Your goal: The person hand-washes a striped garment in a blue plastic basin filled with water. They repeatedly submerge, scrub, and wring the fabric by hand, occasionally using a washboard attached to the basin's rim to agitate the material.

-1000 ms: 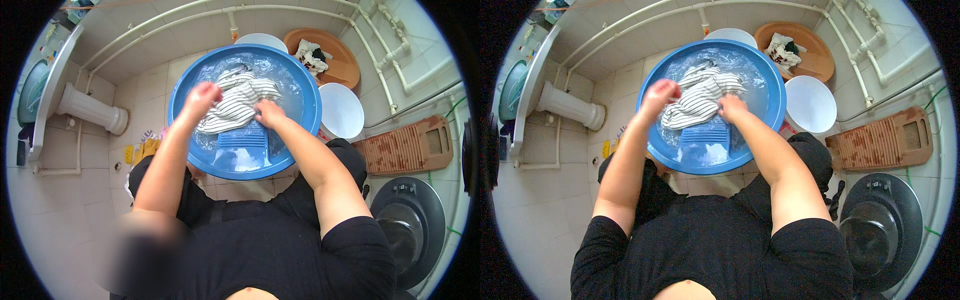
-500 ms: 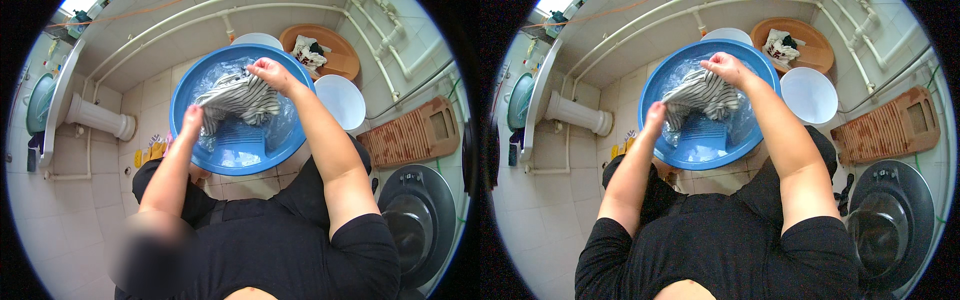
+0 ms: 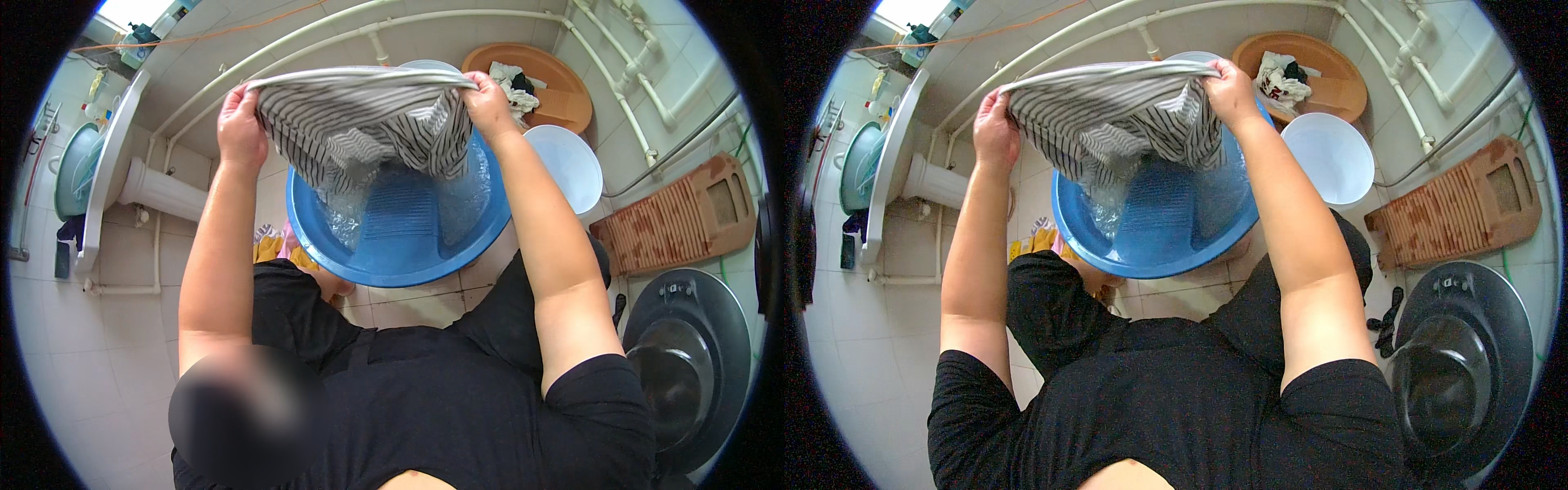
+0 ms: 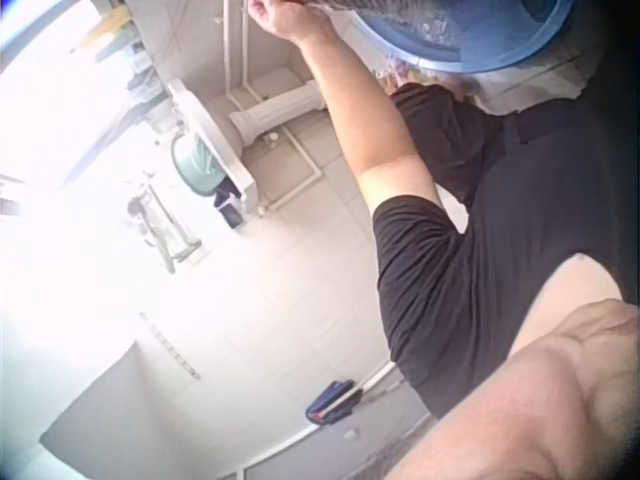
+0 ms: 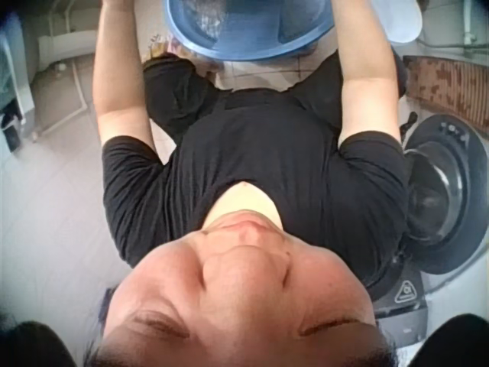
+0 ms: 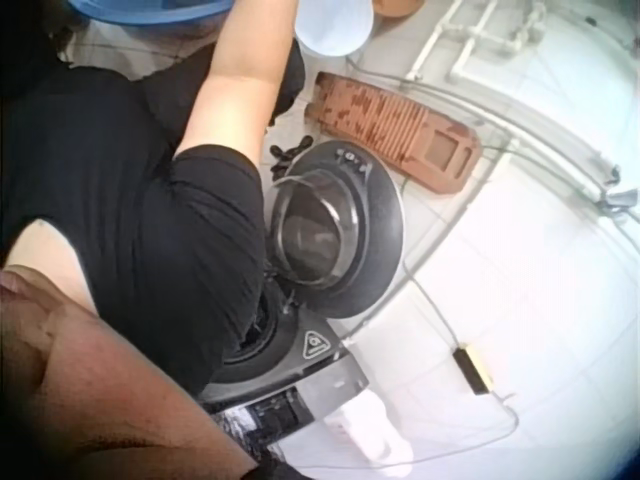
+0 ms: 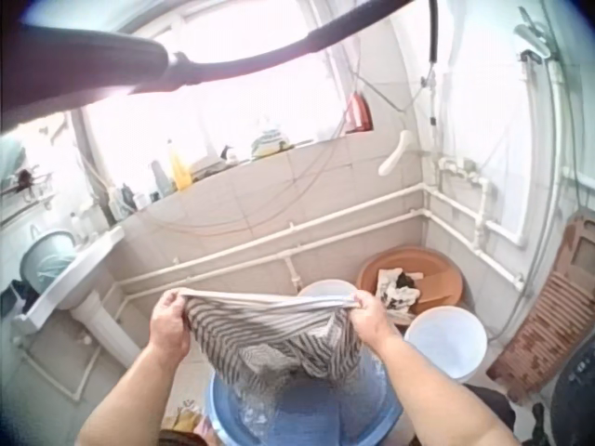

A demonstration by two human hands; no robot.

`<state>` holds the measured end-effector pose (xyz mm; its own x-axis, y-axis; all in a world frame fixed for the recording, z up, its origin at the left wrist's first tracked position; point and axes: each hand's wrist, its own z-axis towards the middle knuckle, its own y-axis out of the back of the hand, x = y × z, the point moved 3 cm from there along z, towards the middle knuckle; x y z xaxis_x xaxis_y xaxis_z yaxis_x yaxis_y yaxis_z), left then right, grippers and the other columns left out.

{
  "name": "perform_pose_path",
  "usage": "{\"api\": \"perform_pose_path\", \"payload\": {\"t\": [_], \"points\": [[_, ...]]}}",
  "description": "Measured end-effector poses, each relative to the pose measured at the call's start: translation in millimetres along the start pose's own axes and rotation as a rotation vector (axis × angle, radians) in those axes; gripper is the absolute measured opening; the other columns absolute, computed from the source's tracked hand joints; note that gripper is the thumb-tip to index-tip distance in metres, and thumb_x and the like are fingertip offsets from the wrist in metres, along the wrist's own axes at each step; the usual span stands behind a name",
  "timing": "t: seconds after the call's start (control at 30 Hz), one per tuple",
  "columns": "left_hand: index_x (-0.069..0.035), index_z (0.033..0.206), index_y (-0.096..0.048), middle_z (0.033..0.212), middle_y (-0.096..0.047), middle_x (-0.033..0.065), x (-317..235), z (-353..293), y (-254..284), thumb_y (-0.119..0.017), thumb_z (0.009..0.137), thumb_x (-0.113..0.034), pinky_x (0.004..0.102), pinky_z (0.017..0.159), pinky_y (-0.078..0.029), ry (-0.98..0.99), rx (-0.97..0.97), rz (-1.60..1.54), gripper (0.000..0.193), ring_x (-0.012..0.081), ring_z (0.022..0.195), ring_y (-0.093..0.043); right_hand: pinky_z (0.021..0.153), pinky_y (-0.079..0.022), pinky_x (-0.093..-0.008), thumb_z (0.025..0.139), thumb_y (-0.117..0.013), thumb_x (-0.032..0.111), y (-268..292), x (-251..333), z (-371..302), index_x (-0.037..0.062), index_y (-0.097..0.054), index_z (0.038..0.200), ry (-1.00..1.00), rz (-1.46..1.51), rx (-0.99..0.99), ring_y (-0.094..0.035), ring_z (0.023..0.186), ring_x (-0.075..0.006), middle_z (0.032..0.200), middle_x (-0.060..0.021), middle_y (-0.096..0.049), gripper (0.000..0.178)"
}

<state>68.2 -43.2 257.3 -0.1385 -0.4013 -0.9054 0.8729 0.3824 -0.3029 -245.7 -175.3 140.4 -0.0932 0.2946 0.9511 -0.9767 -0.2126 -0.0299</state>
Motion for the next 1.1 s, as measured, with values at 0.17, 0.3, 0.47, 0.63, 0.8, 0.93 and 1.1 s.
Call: {"api": "perform_pose_path", "payload": {"t": [0.17,0.3,0.47,0.63,0.8,0.93,1.1], "points": [[-0.002,0.093,-0.054,0.087,-0.059,0.0079,-2,-4,9,-0.048,0.087,-0.007,0.0266,0.073,-0.047,0.000,0.034,-0.034,0.010,0.0148,0.079,-0.057,0.073,-0.041,-0.0228,0.082,-0.052,0.013,-11,36,-6,0.0025,-0.056,0.093,-0.078,0.162,0.114,-0.050,0.079,-0.0087,0.086,-0.0020,-0.058,0.016],[-0.004,0.088,-0.054,0.077,-0.055,0.0023,37,-37,24,-0.048,0.081,-0.008,0.0233,0.068,-0.043,0.168,0.057,0.119,0.010,0.0111,0.073,-0.052,0.077,-0.041,-0.0228,0.082,-0.049,0.012,-23,28,-18,0.0016,-0.056,0.096,-0.283,0.217,0.404,-0.051,0.085,-0.0099,0.090,-0.0023,-0.058,0.019],[-0.006,0.084,-0.058,0.076,-0.055,-0.0007,101,-90,56,-0.052,0.078,-0.014,0.0247,0.070,-0.040,0.453,0.213,0.404,0.012,0.0102,0.073,-0.049,0.074,-0.043,-0.0237,0.072,-0.053,0.015,-39,13,-41,0.0017,-0.059,0.100,-0.329,-0.305,0.780,-0.054,0.081,-0.0108,0.089,-0.0046,-0.061,0.031],[-0.003,0.082,-0.064,0.072,-0.060,0.0079,120,-122,37,-0.054,0.079,-0.032,0.0299,0.066,-0.043,0.795,0.794,1.088,0.031,0.0158,0.071,-0.055,0.074,-0.043,-0.0273,0.073,-0.066,0.034,-44,-5,-68,0.0039,-0.062,0.100,-0.540,-0.589,1.234,-0.056,0.083,-0.0132,0.091,-0.0050,-0.064,0.040],[-0.004,0.079,-0.065,0.070,-0.061,0.0151,158,-119,42,-0.055,0.081,-0.034,0.0363,0.063,-0.045,0.421,0.544,1.045,0.032,0.0285,0.069,-0.059,0.072,-0.047,-0.0359,0.077,-0.058,0.031,-54,-45,-63,0.0128,-0.067,0.089,-0.329,-0.875,0.795,-0.061,0.078,-0.0284,0.084,-0.0129,-0.064,0.024],[-0.010,0.103,-0.060,0.100,-0.061,0.0126,180,-128,34,-0.062,0.075,-0.028,0.0388,0.079,-0.045,0.389,0.745,1.394,0.033,0.0274,0.095,-0.057,0.074,-0.047,-0.0397,0.075,-0.061,0.029,-53,-96,-87,0.0112,-0.066,0.089,-0.101,-1.194,0.801,-0.059,0.085,-0.0295,0.088,-0.0125,-0.062,0.023],[-0.008,0.095,-0.059,0.095,-0.060,0.0153,175,-115,35,-0.057,0.078,-0.023,0.0388,0.076,-0.045,0.507,0.761,1.395,0.023,0.0313,0.089,-0.057,0.073,-0.047,-0.0400,0.077,-0.059,0.026,-51,-85,-73,0.0100,-0.065,0.087,-0.054,-1.115,0.624,-0.058,0.085,-0.0314,0.089,-0.0127,-0.061,0.020]]}}
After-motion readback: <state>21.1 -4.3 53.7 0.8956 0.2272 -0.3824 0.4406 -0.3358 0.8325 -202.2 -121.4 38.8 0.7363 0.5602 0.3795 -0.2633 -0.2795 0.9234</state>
